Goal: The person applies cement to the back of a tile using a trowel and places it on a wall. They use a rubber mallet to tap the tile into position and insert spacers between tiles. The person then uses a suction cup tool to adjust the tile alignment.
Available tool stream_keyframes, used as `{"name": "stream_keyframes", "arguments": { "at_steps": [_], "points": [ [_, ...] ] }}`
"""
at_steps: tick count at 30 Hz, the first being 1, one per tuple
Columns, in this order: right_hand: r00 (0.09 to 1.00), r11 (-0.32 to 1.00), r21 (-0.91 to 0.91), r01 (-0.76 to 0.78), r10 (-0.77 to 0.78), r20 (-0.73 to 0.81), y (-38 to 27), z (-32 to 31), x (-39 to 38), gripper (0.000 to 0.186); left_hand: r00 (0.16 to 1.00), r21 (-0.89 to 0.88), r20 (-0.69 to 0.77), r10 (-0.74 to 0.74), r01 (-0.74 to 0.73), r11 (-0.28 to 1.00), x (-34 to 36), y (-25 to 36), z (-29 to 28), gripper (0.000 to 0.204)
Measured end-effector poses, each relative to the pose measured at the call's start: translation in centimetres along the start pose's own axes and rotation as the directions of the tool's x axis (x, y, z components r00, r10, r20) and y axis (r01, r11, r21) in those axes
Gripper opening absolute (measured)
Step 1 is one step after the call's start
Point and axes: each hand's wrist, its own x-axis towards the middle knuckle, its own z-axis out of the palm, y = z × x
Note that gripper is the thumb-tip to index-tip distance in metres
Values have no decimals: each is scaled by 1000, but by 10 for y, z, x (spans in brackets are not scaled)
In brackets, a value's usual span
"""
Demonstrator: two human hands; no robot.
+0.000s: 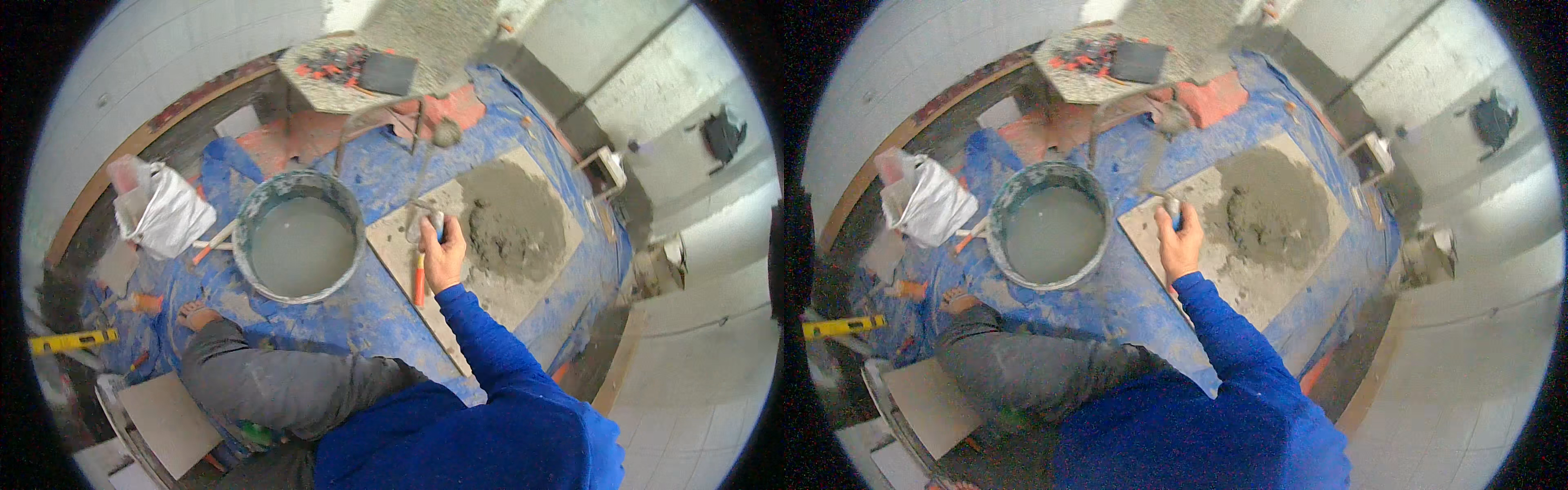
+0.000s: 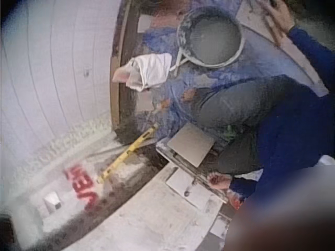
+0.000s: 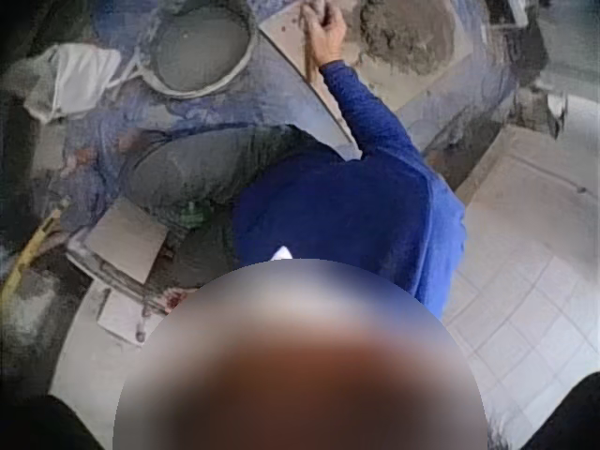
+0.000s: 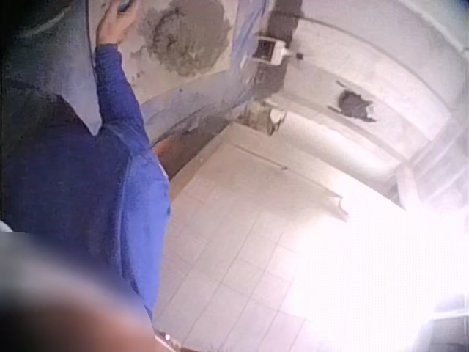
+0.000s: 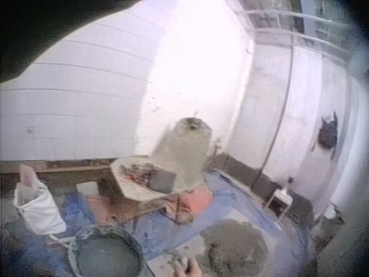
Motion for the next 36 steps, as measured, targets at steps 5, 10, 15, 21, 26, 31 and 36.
{"name": "stream_keyframes", "arguments": {
  "at_steps": [5,10,15,21,26,31,36],
  "points": [
    [835,862,-172,-478,385,-394,215,-102,11,26,731,-500,671,-127,572,650,5,40,0,53],
    [920,293,-954,-71,389,51,231,-126,57,22,837,-419,489,-245,472,775,2,38,17,62],
    [934,858,373,-353,298,198,-11,46,39,30,883,-498,324,-340,464,732,-39,20,10,72],
    [495,970,235,70,-238,835,-260,215,-73,30,877,-692,381,-293,480,539,-49,8,11,73],
    [-259,452,624,637,-638,726,-334,367,-198,23,891,-700,373,-260,454,551,-46,5,2,74],
    [-365,354,705,614,-665,652,-336,446,-304,14,871,-722,389,-299,490,489,-28,-2,2,78],
    [-380,336,699,631,-652,657,-329,468,-359,14,821,-724,492,-290,571,386,-10,-10,16,84]
  ]
}}
